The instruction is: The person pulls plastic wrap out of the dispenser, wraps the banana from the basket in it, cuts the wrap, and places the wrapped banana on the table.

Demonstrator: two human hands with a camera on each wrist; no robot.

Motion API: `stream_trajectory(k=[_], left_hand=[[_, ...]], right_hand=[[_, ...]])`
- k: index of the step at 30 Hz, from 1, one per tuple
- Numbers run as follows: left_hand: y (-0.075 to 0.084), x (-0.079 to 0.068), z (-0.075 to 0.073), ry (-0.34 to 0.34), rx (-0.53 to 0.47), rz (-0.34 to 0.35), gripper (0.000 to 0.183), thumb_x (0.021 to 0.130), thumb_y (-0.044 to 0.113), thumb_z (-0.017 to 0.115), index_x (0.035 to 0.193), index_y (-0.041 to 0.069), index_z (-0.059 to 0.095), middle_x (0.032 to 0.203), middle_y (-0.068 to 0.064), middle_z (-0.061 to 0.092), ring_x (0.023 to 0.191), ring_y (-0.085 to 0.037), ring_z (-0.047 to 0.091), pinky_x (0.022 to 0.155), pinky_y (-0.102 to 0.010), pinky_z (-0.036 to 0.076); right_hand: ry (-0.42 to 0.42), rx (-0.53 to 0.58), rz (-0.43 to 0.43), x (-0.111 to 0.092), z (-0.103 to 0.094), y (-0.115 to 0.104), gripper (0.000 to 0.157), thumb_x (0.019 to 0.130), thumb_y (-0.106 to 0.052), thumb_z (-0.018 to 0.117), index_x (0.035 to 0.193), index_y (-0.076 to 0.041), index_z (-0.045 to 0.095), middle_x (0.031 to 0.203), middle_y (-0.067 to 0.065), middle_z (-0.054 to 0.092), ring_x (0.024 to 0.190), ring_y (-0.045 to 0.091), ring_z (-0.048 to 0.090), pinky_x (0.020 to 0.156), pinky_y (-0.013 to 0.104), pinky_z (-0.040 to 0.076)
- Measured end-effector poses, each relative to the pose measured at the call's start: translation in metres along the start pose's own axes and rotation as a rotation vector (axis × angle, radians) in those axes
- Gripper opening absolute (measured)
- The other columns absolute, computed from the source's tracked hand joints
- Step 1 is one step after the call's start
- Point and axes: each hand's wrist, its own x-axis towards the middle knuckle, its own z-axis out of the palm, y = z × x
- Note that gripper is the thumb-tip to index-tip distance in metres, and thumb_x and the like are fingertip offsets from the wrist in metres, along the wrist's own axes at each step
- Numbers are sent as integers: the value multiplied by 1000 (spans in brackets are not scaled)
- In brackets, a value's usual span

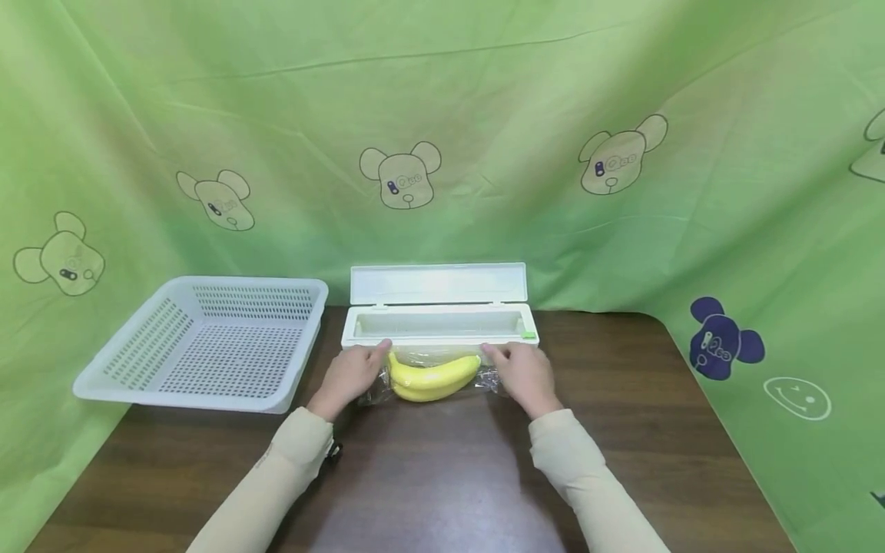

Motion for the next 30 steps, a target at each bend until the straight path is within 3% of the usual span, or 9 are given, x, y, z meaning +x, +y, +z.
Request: stream_trajectory(k=[3, 6, 9, 12, 15, 21, 25, 28, 30], left_hand=[[3, -2, -9, 63, 68, -5, 59, 98, 52, 36, 54, 15, 49, 53, -3, 49, 48, -20, 50, 45, -37, 41], [11, -4, -17, 167, 168, 33, 51, 98, 39, 45, 54, 14, 48, 50, -3, 48, 45, -22, 50, 40, -38, 39], [27, -5, -23, 259, 249, 103, 44, 97, 29, 48, 56, 14, 49, 49, -3, 47, 45, -23, 51, 38, -38, 39], [50, -2, -26, 267, 245, 178, 40, 97, 28, 47, 60, 15, 51, 51, -1, 48, 47, -21, 52, 39, -37, 40], [74, 3, -24, 228, 212, 250, 39, 98, 28, 46, 61, 17, 49, 52, 2, 46, 48, -19, 51, 40, -35, 40], [116, 15, -11, 104, 153, 341, 36, 99, 28, 44, 65, 17, 51, 55, 4, 48, 51, -14, 50, 44, -30, 41], [139, 29, 1, -23, 31, 381, 27, 98, 30, 47, 89, 15, 68, 73, 5, 61, 64, -10, 56, 59, -27, 47], [155, 40, 14, -102, -49, 391, 25, 97, 27, 54, 112, 14, 68, 96, 4, 67, 81, -10, 60, 73, -27, 48], [165, 46, 23, -137, -34, 389, 27, 95, 24, 57, 118, 14, 66, 106, 3, 67, 90, -11, 61, 79, -27, 48]], right_hand=[[125, 1, 16, 0, -14, 16, 45, 91, -50, 55, 79, -8, 62, 69, 6, 58, 67, 27, 54, 63, 42, 41], [180, 22, 28, 4, -25, 30, 53, 88, -51, 61, 103, 0, 56, 95, 17, 58, 83, 36, 55, 71, 50, 42], [93, 40, -9, 14, -29, 43, 87, 81, -57, 65, 136, 4, 35, 131, 29, 40, 113, 46, 44, 90, 58, 37], [-27, 51, -93, 27, -30, 54, 111, 78, -59, 68, 148, 4, 9, 150, 30, 13, 133, 47, 19, 105, 57, 21], [-110, 54, -148, 35, -28, 63, 112, 78, -58, 67, 148, 3, 6, 152, 26, 5, 137, 43, 10, 108, 53, 14], [-126, 27, -153, 36, -21, 68, 106, 78, -61, 65, 147, 4, 18, 152, 23, 13, 134, 45, 18, 106, 55, 20], [-117, 4, -167, 36, -18, 67, 103, 79, -62, 62, 147, 3, 19, 152, 23, 15, 134, 44, 20, 106, 54, 22], [-112, 12, -168, 36, -17, 65, 102, 80, -61, 62, 148, 2, 20, 152, 22, 16, 134, 44, 22, 105, 53, 23], [-105, 18, -170, 35, -17, 65, 101, 80, -61, 63, 148, 1, 21, 152, 21, 18, 132, 45, 24, 104, 53, 25]])
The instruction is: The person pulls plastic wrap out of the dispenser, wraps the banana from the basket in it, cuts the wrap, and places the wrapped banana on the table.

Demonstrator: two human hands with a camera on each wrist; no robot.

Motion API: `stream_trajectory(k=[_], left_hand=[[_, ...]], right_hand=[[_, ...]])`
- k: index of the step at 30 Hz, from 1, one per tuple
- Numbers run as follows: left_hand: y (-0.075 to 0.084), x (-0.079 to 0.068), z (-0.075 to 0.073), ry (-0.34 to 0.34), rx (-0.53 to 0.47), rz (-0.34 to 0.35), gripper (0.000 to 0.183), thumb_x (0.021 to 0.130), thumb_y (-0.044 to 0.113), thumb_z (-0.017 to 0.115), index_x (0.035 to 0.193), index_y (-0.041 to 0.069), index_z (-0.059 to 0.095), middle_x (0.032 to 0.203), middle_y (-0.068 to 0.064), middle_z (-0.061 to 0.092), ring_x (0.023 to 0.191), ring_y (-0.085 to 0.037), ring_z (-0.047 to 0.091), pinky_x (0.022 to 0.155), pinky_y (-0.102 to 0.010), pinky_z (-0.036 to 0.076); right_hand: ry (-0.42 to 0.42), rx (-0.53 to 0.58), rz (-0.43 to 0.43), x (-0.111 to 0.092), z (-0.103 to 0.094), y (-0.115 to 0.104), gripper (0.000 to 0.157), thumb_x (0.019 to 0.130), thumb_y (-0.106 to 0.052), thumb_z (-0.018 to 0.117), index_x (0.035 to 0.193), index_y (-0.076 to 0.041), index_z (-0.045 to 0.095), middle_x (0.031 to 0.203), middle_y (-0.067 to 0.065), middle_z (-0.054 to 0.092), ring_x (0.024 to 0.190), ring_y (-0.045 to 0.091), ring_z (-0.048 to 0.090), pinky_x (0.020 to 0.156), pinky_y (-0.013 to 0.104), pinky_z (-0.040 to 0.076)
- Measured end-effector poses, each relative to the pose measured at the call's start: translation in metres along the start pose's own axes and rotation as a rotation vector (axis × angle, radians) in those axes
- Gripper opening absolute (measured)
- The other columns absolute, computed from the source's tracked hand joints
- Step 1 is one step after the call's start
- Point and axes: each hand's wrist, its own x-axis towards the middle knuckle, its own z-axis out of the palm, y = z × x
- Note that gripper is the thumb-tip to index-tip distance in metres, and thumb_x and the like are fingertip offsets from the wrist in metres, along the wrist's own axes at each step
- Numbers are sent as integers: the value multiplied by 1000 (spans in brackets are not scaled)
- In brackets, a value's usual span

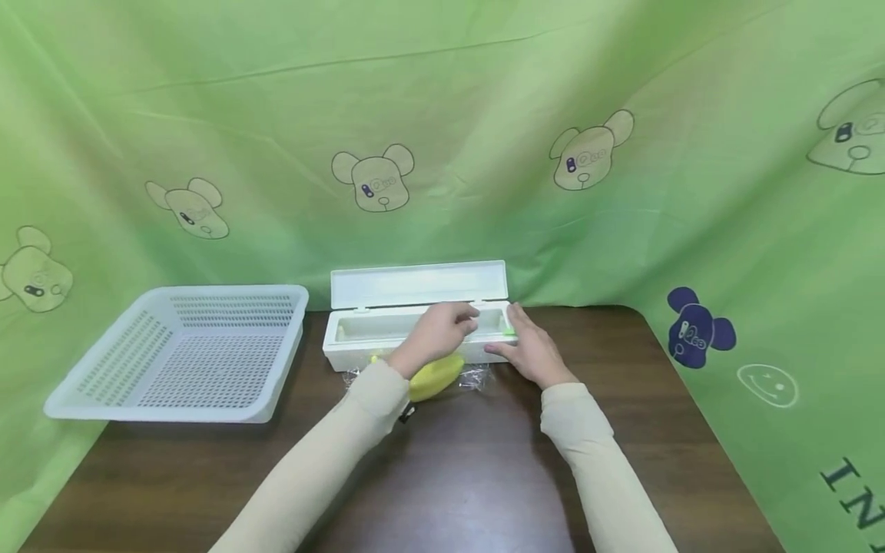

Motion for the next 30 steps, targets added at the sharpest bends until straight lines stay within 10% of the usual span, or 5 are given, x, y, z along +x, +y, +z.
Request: stream_trajectory(k=[5, 14, 30], left_hand=[[19, 18, 23, -84, 147, -15, 29, 93, 27, 61, 120, 18, 66, 113, 6, 65, 101, -11, 60, 82, -25, 48], [33, 27, 48, 16, 273, -70, 9, 87, 27, 66, 89, 23, 73, 86, 7, 67, 75, -11, 63, 53, -27, 49], [29, 38, 55, -12, 448, 20, 22, 88, 36, 66, 102, 19, 69, 91, 2, 60, 79, -15, 58, 59, -29, 50]], right_hand=[[19, -30, -32, -1, -3, -1, 91, 82, -52, 67, 146, -1, 28, 151, 18, 24, 127, 45, 35, 100, 55, 32], [-23, -90, -104, 1, -7, -3, 75, 88, -23, 65, 148, -3, 25, 154, 14, 18, 125, 40, 40, 97, 51, 36], [-37, -57, -88, 2, -8, 2, 73, 89, -38, 63, 149, -13, 29, 155, 7, 19, 123, 44, 41, 97, 54, 35]])
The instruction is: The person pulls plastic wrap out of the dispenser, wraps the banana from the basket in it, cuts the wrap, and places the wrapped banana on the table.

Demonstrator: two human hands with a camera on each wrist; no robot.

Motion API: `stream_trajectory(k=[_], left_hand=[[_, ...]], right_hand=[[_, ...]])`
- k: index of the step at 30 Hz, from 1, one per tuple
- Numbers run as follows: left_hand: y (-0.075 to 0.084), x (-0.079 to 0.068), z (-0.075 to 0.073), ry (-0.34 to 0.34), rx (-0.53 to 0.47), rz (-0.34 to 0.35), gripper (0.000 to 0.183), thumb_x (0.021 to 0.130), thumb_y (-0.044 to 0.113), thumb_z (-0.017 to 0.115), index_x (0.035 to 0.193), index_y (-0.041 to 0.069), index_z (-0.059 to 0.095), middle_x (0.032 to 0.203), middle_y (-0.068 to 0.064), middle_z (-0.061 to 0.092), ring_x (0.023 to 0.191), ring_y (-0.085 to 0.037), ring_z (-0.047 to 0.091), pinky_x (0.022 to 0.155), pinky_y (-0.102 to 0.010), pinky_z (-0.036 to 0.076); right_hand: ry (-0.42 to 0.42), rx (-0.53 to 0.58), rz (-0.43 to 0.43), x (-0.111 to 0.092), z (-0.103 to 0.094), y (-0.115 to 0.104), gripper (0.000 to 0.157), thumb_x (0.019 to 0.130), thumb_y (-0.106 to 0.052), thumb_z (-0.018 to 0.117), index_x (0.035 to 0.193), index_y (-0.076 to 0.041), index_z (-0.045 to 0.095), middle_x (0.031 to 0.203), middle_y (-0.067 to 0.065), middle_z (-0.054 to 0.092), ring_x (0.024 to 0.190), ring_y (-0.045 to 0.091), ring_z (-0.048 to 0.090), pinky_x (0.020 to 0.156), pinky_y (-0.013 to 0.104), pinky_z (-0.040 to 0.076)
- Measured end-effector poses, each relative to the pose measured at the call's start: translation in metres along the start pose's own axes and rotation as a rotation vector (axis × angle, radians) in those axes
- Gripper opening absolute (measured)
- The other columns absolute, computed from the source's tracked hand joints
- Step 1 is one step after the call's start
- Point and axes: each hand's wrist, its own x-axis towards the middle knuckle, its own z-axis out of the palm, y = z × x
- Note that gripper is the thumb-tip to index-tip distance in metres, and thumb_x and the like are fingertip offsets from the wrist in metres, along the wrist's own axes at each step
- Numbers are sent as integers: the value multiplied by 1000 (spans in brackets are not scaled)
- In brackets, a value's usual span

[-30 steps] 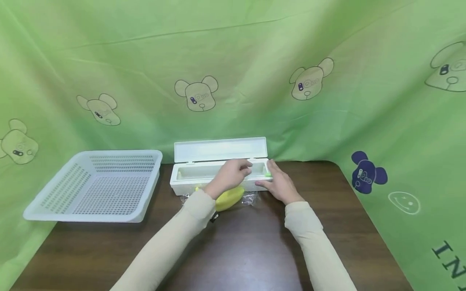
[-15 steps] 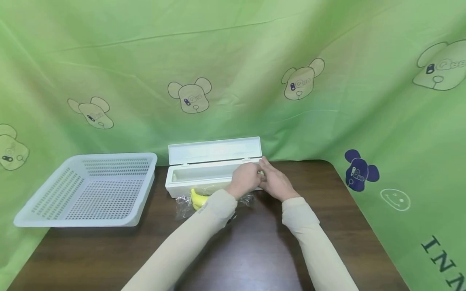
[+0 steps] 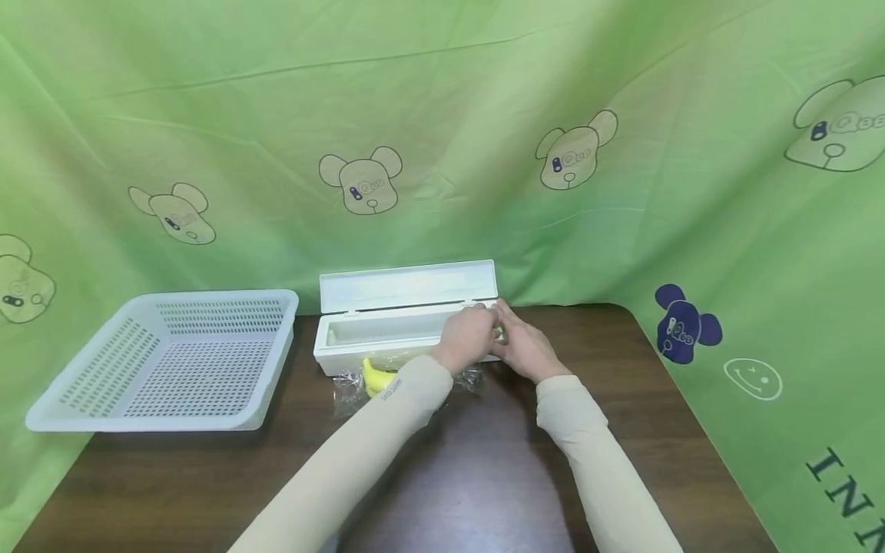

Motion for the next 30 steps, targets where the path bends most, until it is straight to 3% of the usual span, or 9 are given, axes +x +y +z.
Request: stream_trajectory(k=[11, 21, 26, 30], left_hand=[[-4, 0, 1, -31, -29, 4, 16, 91, 34, 62, 97, 20, 69, 94, 3, 60, 84, -15, 56, 64, -28, 50], [-9, -4, 0, -42, -5, 8, 18, 90, 36, 63, 98, 21, 69, 95, 5, 60, 86, -15, 55, 70, -28, 49], [-13, -3, 0, -37, -1, 2, 17, 89, 37, 65, 95, 21, 68, 92, 5, 61, 86, -16, 57, 70, -29, 50], [-14, -4, -2, -28, -5, 4, 16, 88, 35, 66, 93, 20, 67, 89, 5, 62, 84, -17, 59, 67, -30, 50]], right_hand=[[14, -58, -50, -6, 5, 5, 74, 93, -47, 54, 150, -9, 24, 155, 10, 16, 123, 39, 43, 90, 53, 41], [-8, -67, -8, -7, 6, 0, 81, 92, -55, 50, 152, -12, 16, 156, 8, 11, 123, 41, 43, 92, 55, 39], [-3, -129, -22, -6, 10, -2, 78, 95, -47, 50, 152, -11, 12, 156, 11, 12, 97, 38, 60, 76, 53, 48], [-2, -181, -16, -6, 10, -5, 74, 97, -41, 50, 152, -10, 11, 156, 12, 13, 79, 33, 63, 63, 50, 49]])
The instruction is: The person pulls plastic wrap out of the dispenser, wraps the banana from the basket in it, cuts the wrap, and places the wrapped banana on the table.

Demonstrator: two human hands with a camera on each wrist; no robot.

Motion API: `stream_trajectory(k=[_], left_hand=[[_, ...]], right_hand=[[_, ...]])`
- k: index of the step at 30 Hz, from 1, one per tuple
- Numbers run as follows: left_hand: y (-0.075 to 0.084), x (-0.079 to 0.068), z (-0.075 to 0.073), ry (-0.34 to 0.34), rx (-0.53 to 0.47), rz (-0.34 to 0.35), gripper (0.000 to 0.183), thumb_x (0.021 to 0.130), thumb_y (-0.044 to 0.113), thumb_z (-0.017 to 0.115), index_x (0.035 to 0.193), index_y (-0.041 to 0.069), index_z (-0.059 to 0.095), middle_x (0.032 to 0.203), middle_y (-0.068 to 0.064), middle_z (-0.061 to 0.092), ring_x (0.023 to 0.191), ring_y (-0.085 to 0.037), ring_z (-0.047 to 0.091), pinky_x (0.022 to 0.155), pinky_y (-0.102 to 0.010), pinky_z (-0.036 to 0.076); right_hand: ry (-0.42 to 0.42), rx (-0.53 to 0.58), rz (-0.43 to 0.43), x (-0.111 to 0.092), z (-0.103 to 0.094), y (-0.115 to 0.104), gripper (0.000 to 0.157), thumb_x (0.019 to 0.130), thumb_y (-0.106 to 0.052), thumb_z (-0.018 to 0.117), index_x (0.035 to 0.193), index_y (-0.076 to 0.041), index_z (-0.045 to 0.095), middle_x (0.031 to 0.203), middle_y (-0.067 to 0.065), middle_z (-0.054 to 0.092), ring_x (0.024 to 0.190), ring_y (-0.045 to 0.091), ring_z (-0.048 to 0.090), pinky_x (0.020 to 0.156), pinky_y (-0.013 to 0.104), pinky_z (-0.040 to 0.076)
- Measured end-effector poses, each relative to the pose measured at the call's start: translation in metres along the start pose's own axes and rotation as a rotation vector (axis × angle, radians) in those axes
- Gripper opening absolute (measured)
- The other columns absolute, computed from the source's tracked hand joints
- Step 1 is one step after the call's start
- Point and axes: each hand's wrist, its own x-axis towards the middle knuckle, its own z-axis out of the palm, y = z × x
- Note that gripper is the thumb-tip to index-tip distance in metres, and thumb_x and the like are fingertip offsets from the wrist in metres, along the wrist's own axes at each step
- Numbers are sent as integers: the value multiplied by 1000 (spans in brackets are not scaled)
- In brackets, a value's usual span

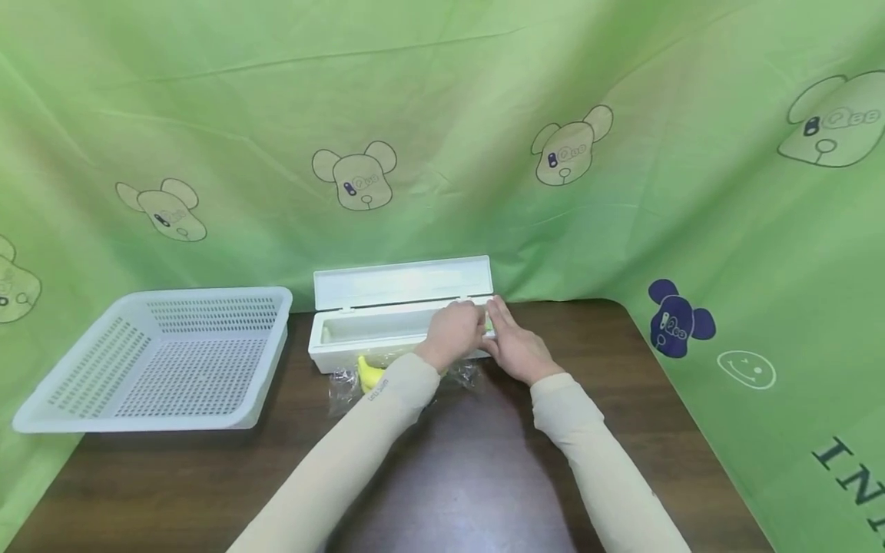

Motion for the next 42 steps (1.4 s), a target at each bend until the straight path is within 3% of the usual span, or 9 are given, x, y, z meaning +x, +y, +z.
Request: stream_trajectory(k=[7, 13, 18, 23, 42], left_hand=[[-3, -4, 0, -2, -1, -17, 13, 87, 31, 66, 91, 19, 66, 85, 4, 61, 81, -17, 60, 61, -30, 50], [-12, -7, 0, -12, -8, -38, 21, 82, 37, 71, 91, 18, 68, 82, 3, 62, 73, -15, 59, 54, -30, 49], [-18, -9, 2, 3, -33, -38, 10, 83, 28, 67, 82, 19, 64, 72, 5, 57, 64, -13, 56, 48, -29, 46], [-20, -11, 2, 5, -29, -46, 8, 84, 26, 65, 79, 19, 63, 70, 6, 57, 64, -13, 56, 47, -29, 45], [-34, -18, -6, 14, -76, -51, 8, 84, 19, 62, 76, 20, 62, 67, 8, 56, 65, -12, 55, 46, -28, 43]], right_hand=[[-20, -14, -2, -1, 0, -4, 74, 97, -40, 50, 151, -7, 12, 156, 12, 10, 82, 35, 63, 61, 50, 49], [-7, -25, -12, -3, 2, -1, 78, 96, -50, 45, 151, -7, 11, 155, 15, 12, 80, 39, 63, 70, 54, 48], [-5, -17, -8, -4, 3, 1, 80, 95, -53, 44, 152, -11, 7, 155, 15, 12, 75, 39, 63, 70, 55, 48], [-22, -4, -5, -4, 4, 0, 79, 95, -54, 43, 152, -11, 10, 155, 15, 10, 83, 42, 63, 74, 55, 48], [-22, -1, 3, 0, 2, -1, 81, 95, -58, 40, 152, -11, 7, 156, 16, 7, 82, 44, 62, 75, 57, 47]])
